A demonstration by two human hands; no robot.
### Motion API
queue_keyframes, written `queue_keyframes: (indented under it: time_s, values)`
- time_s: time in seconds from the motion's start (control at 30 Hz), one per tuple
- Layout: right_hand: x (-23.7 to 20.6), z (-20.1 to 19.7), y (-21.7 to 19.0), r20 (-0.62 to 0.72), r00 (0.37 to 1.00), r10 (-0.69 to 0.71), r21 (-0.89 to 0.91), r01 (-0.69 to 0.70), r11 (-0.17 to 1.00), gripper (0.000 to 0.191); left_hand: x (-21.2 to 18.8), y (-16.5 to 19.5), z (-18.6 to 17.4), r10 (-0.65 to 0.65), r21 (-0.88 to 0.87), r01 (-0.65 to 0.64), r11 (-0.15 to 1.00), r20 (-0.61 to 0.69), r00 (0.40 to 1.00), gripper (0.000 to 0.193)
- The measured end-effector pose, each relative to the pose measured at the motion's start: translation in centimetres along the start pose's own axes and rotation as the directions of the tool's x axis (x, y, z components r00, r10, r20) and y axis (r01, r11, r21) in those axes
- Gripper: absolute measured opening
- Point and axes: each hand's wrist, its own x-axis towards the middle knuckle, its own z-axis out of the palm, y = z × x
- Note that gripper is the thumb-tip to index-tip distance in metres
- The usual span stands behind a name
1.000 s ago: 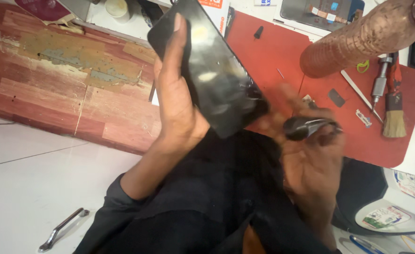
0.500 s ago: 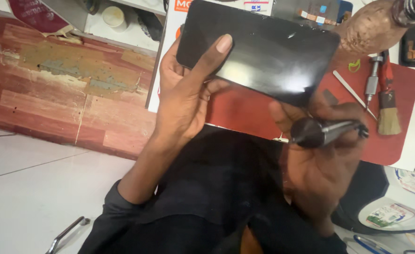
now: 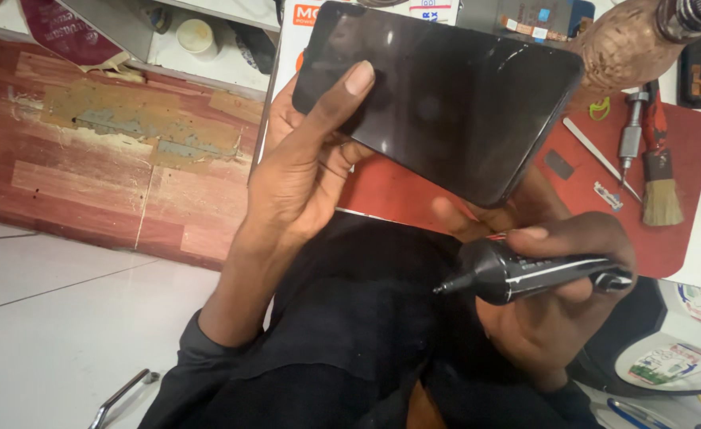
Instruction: The person wipes a smartphone with a cloth, then applies a liquid adhesive along the edges of the device using a small bottle. The phone is handled and rotated to cover different sides.
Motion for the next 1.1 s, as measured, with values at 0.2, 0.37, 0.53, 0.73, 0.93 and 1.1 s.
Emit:
queue_keyframes:
  time_s: [0.2,0.37,0.53,0.73,0.93,1.1]
  values:
    - [0.7,-1.4,1.3,-0.243,0.867,-0.436,-0.494,0.276,0.824,0.037,-0.3,-0.1,0.0,0.042,0.003,-0.042,0.999,-0.036,0.998,0.034]
    - [2.0,-1.8,0.5,-0.095,0.845,-0.526,-0.62,0.363,0.695,0.038,-0.7,0.1,0.2,0.132,0.091,-0.127,0.988,-0.051,0.99,0.035]
    - [2.8,-1.0,-0.2,-0.023,0.874,-0.485,-0.744,0.309,0.592,0.04,-1.1,0.2,0.7,0.138,0.071,-0.133,0.989,-0.068,0.988,0.032]
    - [2.9,-0.5,-0.3,-0.02,0.866,-0.499,-0.754,0.315,0.577,0.039,-1.4,0.3,0.6,0.152,0.019,-0.152,0.988,-0.021,0.988,0.032]
    - [2.9,-0.7,-0.2,-0.014,0.838,-0.546,-0.808,0.312,0.499,0.026,-1.4,0.0,0.2,0.179,0.04,-0.18,0.983,0.014,0.984,0.031]
    - [3.5,-0.8,-0.1,0.02,0.829,-0.559,-0.798,0.35,0.491,0.02,-1.4,-0.1,0.1,0.188,0.027,-0.188,0.982,0.018,0.982,0.031]
